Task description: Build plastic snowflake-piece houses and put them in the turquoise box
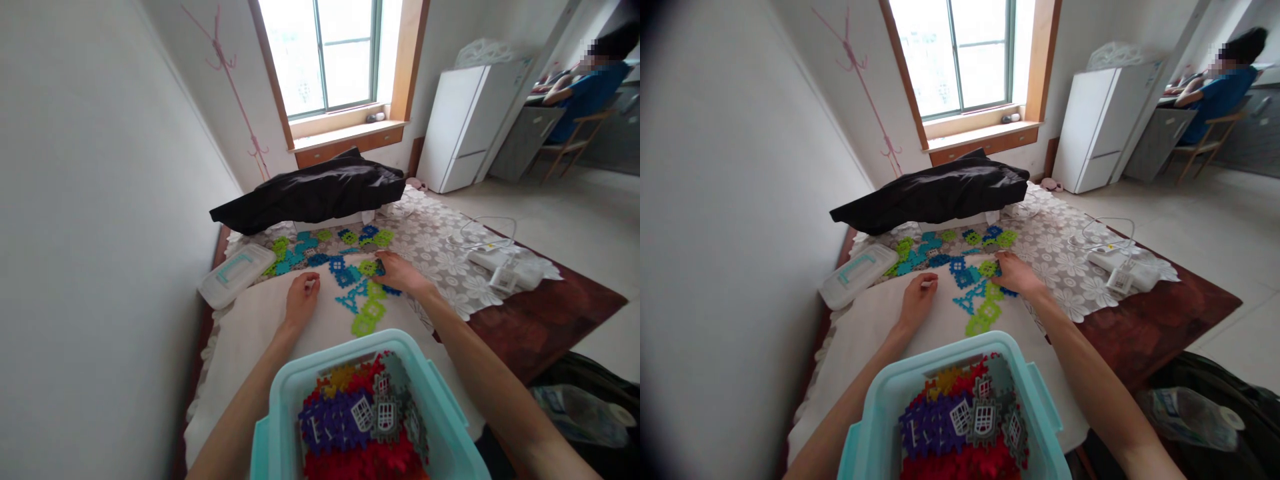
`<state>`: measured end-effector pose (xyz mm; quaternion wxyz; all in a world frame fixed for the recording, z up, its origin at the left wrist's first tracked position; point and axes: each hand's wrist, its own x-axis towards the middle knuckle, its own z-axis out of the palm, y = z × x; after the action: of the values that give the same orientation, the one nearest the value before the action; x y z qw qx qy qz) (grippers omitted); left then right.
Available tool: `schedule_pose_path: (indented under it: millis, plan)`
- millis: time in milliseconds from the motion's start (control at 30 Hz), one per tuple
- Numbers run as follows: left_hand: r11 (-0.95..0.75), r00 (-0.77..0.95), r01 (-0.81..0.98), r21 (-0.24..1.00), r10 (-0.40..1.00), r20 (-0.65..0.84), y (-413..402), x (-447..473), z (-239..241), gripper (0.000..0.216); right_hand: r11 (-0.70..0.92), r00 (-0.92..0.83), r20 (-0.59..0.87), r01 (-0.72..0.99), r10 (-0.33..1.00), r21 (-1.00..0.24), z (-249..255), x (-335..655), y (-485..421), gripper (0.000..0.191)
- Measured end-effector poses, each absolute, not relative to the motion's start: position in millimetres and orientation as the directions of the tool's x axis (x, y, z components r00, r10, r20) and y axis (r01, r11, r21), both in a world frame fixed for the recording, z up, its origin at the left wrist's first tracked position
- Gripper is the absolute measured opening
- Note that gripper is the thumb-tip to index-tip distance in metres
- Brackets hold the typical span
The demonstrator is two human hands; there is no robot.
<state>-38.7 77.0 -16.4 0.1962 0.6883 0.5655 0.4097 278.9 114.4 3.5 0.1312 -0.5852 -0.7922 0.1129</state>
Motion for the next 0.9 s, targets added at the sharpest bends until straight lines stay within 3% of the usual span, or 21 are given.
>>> schedule_pose_path:
  millis: [167,467,700,900]
  plan:
    - [-0.268,-0.044,0.756,0.597,0.889,0.455,89,-53,-15,0.034,0.287,-0.289,0.035,0.916,0.957,-0.282,8,271,108,0.05]
    - [-0.09,-0.024,0.947,0.308,0.938,0.347,124,-49,-11,0.041,0.305,-0.284,0.112,0.899,0.952,-0.314,11,266,106,0.038]
    - [-0.072,-0.009,0.964,0.257,0.953,0.303,152,-46,-9,0.05,0.338,-0.243,0.282,0.869,0.928,-0.362,5,251,110,0.02]
    - [-0.141,0.006,0.927,0.347,0.932,0.361,163,-52,-11,0.038,0.337,-0.237,0.273,0.844,0.932,-0.418,-5,250,112,0.023]
